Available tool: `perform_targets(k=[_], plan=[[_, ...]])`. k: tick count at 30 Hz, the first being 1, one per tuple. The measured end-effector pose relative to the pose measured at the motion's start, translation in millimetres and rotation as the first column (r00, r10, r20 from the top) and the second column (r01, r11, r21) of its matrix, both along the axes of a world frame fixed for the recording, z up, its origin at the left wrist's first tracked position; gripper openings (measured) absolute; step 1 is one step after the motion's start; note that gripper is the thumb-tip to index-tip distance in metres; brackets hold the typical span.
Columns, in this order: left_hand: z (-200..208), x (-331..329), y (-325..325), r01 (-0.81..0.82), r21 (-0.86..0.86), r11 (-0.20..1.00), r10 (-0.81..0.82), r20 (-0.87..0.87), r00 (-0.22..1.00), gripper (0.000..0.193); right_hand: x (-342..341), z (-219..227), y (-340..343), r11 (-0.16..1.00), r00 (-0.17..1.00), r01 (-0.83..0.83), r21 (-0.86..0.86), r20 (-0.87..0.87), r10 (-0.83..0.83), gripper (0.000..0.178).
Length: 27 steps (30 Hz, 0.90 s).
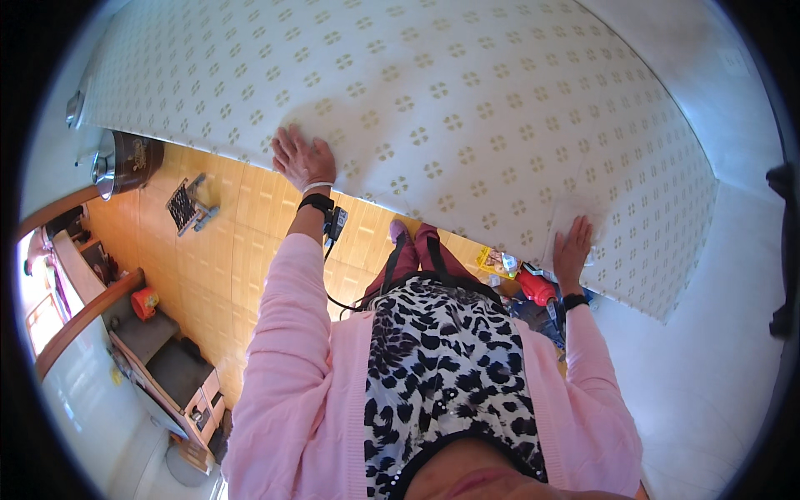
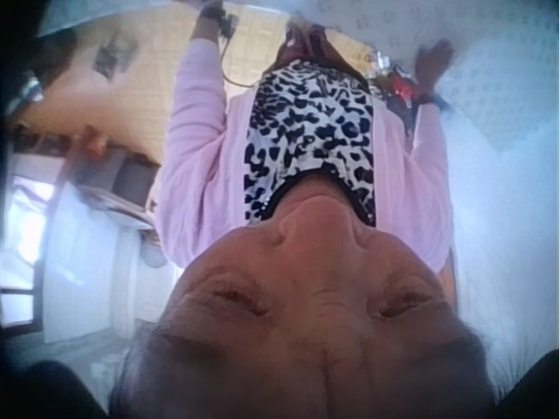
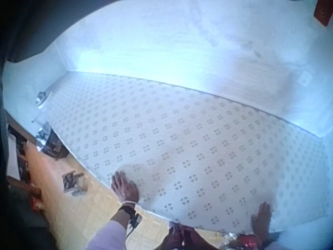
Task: The person wipes a patterned wall surface with a white cloth, moving methodically across the area. They then wipe a metal bowl and a wooden cabinet door with the same cloth.
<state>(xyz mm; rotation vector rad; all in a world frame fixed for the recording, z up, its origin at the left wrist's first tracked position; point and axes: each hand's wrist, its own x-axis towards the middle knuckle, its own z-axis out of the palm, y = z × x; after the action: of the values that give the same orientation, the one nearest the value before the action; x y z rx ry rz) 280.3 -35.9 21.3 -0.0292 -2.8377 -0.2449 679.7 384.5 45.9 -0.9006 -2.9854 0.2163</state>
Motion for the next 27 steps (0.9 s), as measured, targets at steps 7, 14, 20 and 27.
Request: perform_targets(k=[7,14,20,27], plan=[[-1.1,-0.6,-1.1,0.002,-0.006,1.000,-0.002,0.003,1.000,0.059,-104.0,-49.9,7.7,0.926,0.952,0.275,0.260,0.063,-0.301,0.069],[-1.9,-0.1,-1.1,0.013,-0.015,1.000,-0.014,-0.057,0.998,0.057,-192.4,-45.4,-65.3,0.964,0.994,-0.092,0.249,-0.036,0.105,0.054],[-5.6,-2.1,-2.7,0.014,-0.003,1.000,-0.014,-0.040,0.999,0.059,-261.5,-17.5,-192.7,0.836,0.814,-0.537,0.113,-0.191,0.549,0.048],[-6.7,-0.7,-2.6,0.014,0.020,1.000,-0.013,-0.034,0.999,0.058,-200.6,3.0,-215.4,0.653,0.646,-0.753,-0.081,-0.281,0.710,0.046]])
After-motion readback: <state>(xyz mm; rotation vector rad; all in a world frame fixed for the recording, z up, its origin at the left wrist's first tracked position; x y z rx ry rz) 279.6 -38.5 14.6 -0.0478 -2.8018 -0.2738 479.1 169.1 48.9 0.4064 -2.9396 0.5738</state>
